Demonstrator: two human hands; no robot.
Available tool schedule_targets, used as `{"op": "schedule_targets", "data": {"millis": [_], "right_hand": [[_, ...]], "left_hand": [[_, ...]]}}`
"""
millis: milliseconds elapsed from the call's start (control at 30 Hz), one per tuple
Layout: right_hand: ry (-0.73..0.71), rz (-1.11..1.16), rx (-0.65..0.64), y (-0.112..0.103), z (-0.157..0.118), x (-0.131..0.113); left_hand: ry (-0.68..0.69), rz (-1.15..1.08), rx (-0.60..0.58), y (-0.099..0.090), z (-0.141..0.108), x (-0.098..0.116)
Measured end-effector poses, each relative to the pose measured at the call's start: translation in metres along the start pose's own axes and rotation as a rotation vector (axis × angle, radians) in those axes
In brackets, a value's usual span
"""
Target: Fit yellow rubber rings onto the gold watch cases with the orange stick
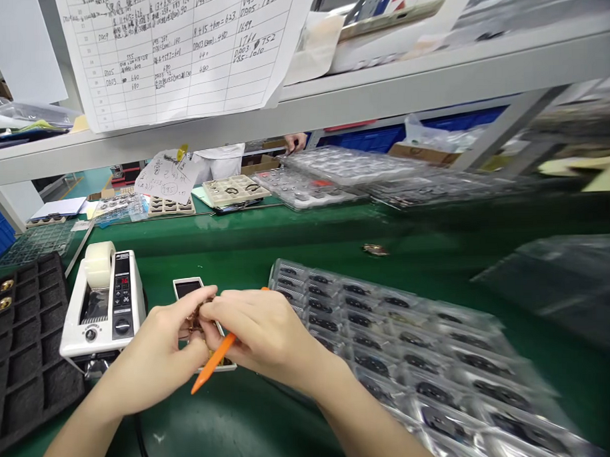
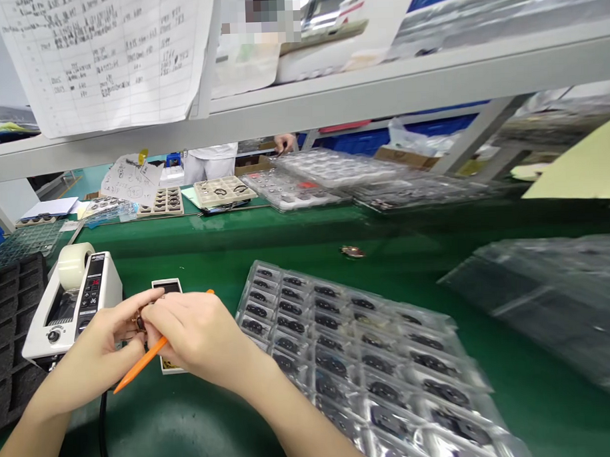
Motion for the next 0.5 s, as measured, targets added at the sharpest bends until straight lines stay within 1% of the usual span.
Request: {"op": "schedule_targets", "data": {"millis": [100,167,233,333,367,433,500], "right_hand": [[0.032,0.071,0.018,-0.002,-0.001,0.005],[0.103,0.152,0.010,-0.002,-0.004,0.014],[0.260,0.239,-0.059,0.004,-0.009,0.031],[0.589,0.298,-0.218,0.023,-0.027,0.068],[0.689,0.307,-0.247,0.029,-0.035,0.081],[0.826,0.319,-0.258,0.039,-0.048,0.102],[0.887,0.320,-0.233,0.044,-0.055,0.116]], "left_hand": [[0.020,-0.105,0.068,-0.007,0.008,-0.006],[0.030,-0.182,0.122,-0.015,0.015,-0.011],[0.041,-0.236,0.191,-0.025,0.021,-0.015],[0.050,-0.254,0.315,-0.043,0.023,-0.016],[0.050,-0.260,0.340,-0.047,0.022,-0.015],[0.046,-0.278,0.361,-0.053,0.020,-0.013],[0.045,-0.282,0.364,-0.056,0.019,-0.010]]}}
Point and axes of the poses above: each hand's wrist, its own z-axis towards the middle knuckle, its own y-axis out of the palm, x = y × z, the point moved 7 cm from there along z, towards the middle knuckle, and after that the axes turned 5 degrees about -y, right-handed, at the moved point
